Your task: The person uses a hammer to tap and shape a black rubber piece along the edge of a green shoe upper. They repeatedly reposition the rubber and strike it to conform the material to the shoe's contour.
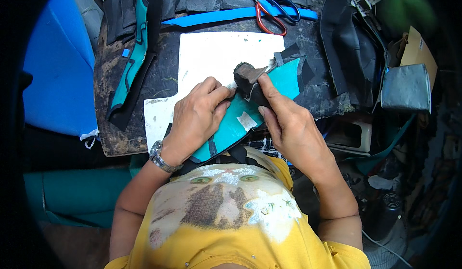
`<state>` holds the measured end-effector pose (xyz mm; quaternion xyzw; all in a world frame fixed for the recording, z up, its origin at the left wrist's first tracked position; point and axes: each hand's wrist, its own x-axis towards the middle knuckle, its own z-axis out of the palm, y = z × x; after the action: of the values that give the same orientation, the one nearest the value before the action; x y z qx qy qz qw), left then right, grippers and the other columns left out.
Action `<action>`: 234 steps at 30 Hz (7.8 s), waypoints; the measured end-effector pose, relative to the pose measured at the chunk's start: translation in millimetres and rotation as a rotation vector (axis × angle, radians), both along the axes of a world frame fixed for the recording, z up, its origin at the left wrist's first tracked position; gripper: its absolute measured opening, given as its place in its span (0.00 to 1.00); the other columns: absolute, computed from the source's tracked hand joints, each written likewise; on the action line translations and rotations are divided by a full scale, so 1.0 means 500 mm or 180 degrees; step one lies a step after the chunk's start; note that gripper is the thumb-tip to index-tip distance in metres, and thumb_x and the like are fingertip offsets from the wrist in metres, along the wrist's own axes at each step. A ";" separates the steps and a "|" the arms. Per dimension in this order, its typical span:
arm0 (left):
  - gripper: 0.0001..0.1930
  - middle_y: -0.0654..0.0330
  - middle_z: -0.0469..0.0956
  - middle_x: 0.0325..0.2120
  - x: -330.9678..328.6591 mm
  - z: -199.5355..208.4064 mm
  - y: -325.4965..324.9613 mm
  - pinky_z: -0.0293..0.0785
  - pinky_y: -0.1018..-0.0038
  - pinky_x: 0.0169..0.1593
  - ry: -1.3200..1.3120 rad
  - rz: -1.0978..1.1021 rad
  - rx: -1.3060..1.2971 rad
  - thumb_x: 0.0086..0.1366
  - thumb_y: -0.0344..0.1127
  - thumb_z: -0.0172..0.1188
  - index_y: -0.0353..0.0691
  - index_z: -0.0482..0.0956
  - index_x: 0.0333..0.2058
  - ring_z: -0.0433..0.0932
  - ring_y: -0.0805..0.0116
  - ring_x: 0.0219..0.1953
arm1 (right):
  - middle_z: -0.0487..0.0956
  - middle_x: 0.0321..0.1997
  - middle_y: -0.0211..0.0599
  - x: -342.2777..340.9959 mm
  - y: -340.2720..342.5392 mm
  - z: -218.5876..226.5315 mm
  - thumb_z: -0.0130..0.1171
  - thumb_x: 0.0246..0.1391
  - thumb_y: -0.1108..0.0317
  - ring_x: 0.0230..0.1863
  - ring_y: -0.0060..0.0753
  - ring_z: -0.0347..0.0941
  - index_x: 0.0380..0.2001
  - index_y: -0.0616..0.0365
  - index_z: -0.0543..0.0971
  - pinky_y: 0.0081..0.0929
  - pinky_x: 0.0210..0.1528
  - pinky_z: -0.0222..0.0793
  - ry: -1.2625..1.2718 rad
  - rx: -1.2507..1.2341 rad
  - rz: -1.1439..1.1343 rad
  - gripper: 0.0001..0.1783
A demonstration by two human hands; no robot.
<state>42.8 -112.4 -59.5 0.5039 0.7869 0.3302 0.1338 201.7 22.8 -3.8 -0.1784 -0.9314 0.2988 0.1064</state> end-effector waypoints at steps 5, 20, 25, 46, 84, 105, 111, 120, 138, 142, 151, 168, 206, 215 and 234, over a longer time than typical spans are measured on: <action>0.09 0.58 0.75 0.36 0.005 -0.006 -0.007 0.78 0.62 0.40 0.0310 -0.0008 0.0190 0.61 0.28 0.65 0.40 0.84 0.41 0.80 0.58 0.39 | 0.80 0.42 0.58 -0.015 -0.003 0.013 0.59 0.61 0.78 0.40 0.62 0.79 0.71 0.54 0.64 0.47 0.43 0.76 0.0169 0.0137 0.0080 0.36; 0.08 0.55 0.74 0.34 0.000 -0.025 -0.015 0.77 0.60 0.41 -0.0138 0.0156 0.0455 0.62 0.30 0.65 0.37 0.83 0.40 0.79 0.55 0.39 | 0.80 0.41 0.58 -0.005 -0.019 0.006 0.57 0.62 0.76 0.38 0.63 0.79 0.73 0.54 0.61 0.51 0.40 0.76 -0.0348 0.0167 0.0140 0.36; 0.12 0.50 0.78 0.37 -0.015 -0.015 -0.040 0.76 0.66 0.43 -0.1047 0.0227 0.0377 0.63 0.30 0.67 0.33 0.83 0.44 0.81 0.52 0.39 | 0.80 0.44 0.60 0.002 -0.022 0.000 0.58 0.62 0.77 0.42 0.64 0.80 0.72 0.56 0.61 0.51 0.43 0.77 -0.0232 0.0206 0.0073 0.36; 0.10 0.53 0.76 0.36 0.015 -0.042 -0.043 0.77 0.63 0.40 0.0105 0.0104 0.0875 0.59 0.23 0.67 0.30 0.83 0.40 0.79 0.55 0.38 | 0.78 0.37 0.52 -0.001 -0.040 -0.017 0.59 0.57 0.82 0.34 0.56 0.79 0.72 0.55 0.63 0.45 0.37 0.75 0.0263 0.0238 0.0130 0.39; 0.09 0.53 0.74 0.35 0.010 -0.047 -0.021 0.75 0.62 0.42 0.0366 0.0097 0.0779 0.58 0.21 0.65 0.32 0.82 0.39 0.77 0.55 0.40 | 0.77 0.37 0.52 0.033 -0.052 -0.024 0.59 0.60 0.82 0.32 0.50 0.78 0.74 0.55 0.60 0.37 0.39 0.76 0.0442 0.0518 -0.0032 0.40; 0.10 0.51 0.74 0.35 0.012 -0.029 -0.046 0.73 0.59 0.45 -0.0073 0.0345 0.0619 0.60 0.26 0.66 0.31 0.80 0.40 0.77 0.50 0.40 | 0.78 0.34 0.48 0.046 -0.057 -0.059 0.62 0.59 0.79 0.31 0.51 0.80 0.73 0.51 0.63 0.41 0.33 0.77 0.0155 0.0335 -0.0105 0.40; 0.09 0.55 0.74 0.34 0.020 -0.038 -0.050 0.70 0.63 0.44 0.0117 0.0333 0.0726 0.60 0.25 0.67 0.33 0.81 0.39 0.75 0.56 0.38 | 0.81 0.43 0.54 0.043 -0.052 -0.043 0.60 0.60 0.81 0.37 0.49 0.82 0.73 0.54 0.64 0.36 0.42 0.78 0.0358 -0.0024 -0.0117 0.38; 0.09 0.59 0.76 0.34 0.020 -0.049 -0.054 0.66 0.65 0.46 0.0656 0.0214 0.0760 0.58 0.24 0.67 0.37 0.83 0.39 0.75 0.61 0.39 | 0.82 0.49 0.57 0.043 -0.055 -0.013 0.59 0.58 0.86 0.45 0.42 0.84 0.68 0.68 0.68 0.31 0.47 0.78 0.0788 0.0192 0.0028 0.33; 0.10 0.58 0.74 0.37 0.032 -0.044 -0.078 0.64 0.63 0.49 0.0378 0.0443 0.0689 0.61 0.30 0.67 0.36 0.83 0.40 0.73 0.60 0.42 | 0.81 0.36 0.50 0.035 -0.076 -0.035 0.61 0.59 0.79 0.33 0.52 0.82 0.73 0.49 0.63 0.42 0.35 0.78 0.0084 0.0189 -0.0080 0.40; 0.12 0.59 0.74 0.36 0.030 -0.052 -0.081 0.65 0.63 0.48 0.0725 0.0328 0.0633 0.60 0.29 0.68 0.38 0.83 0.43 0.73 0.60 0.42 | 0.81 0.38 0.52 0.030 -0.071 -0.014 0.60 0.59 0.82 0.35 0.53 0.82 0.72 0.51 0.65 0.39 0.39 0.79 0.0293 0.0129 -0.0097 0.39; 0.12 0.59 0.73 0.36 0.036 -0.063 -0.082 0.65 0.63 0.48 0.1024 0.0363 0.0647 0.58 0.28 0.68 0.38 0.84 0.42 0.73 0.60 0.42 | 0.79 0.35 0.49 0.023 -0.076 -0.007 0.61 0.59 0.80 0.31 0.51 0.80 0.73 0.51 0.63 0.43 0.35 0.78 0.0367 0.0399 0.0076 0.40; 0.09 0.59 0.74 0.39 0.023 -0.051 -0.128 0.61 0.58 0.55 0.0804 0.0266 0.0657 0.63 0.31 0.63 0.38 0.81 0.42 0.74 0.62 0.45 | 0.83 0.36 0.47 0.060 -0.067 -0.038 0.66 0.58 0.78 0.30 0.40 0.81 0.69 0.50 0.71 0.32 0.37 0.78 0.0547 0.0271 -0.0106 0.35; 0.13 0.61 0.73 0.43 -0.010 -0.030 -0.193 0.57 0.58 0.56 0.0481 0.0251 0.0362 0.60 0.36 0.68 0.43 0.80 0.43 0.69 0.58 0.54 | 0.77 0.26 0.43 0.034 -0.085 -0.018 0.67 0.57 0.74 0.23 0.42 0.75 0.70 0.41 0.70 0.41 0.30 0.75 -0.0025 0.0208 0.0171 0.37; 0.11 0.60 0.73 0.43 -0.011 -0.047 -0.193 0.57 0.59 0.55 0.0569 0.0190 0.0515 0.59 0.36 0.69 0.42 0.80 0.39 0.70 0.58 0.52 | 0.77 0.27 0.43 0.030 -0.086 -0.016 0.67 0.57 0.74 0.23 0.42 0.75 0.70 0.41 0.69 0.38 0.31 0.75 0.0214 0.0262 0.0233 0.38; 0.11 0.57 0.74 0.44 -0.048 -0.038 -0.208 0.64 0.61 0.55 0.0050 -0.0047 0.0441 0.58 0.30 0.69 0.40 0.82 0.41 0.72 0.56 0.49 | 0.80 0.30 0.46 0.010 -0.091 -0.013 0.66 0.58 0.75 0.27 0.44 0.79 0.70 0.42 0.70 0.38 0.34 0.76 -0.0056 0.0056 0.0434 0.37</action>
<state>18.7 -216.7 -78.6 0.5203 0.7594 0.3789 0.0949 206.9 -22.9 -10.3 -0.1161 -0.9449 0.2956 0.0793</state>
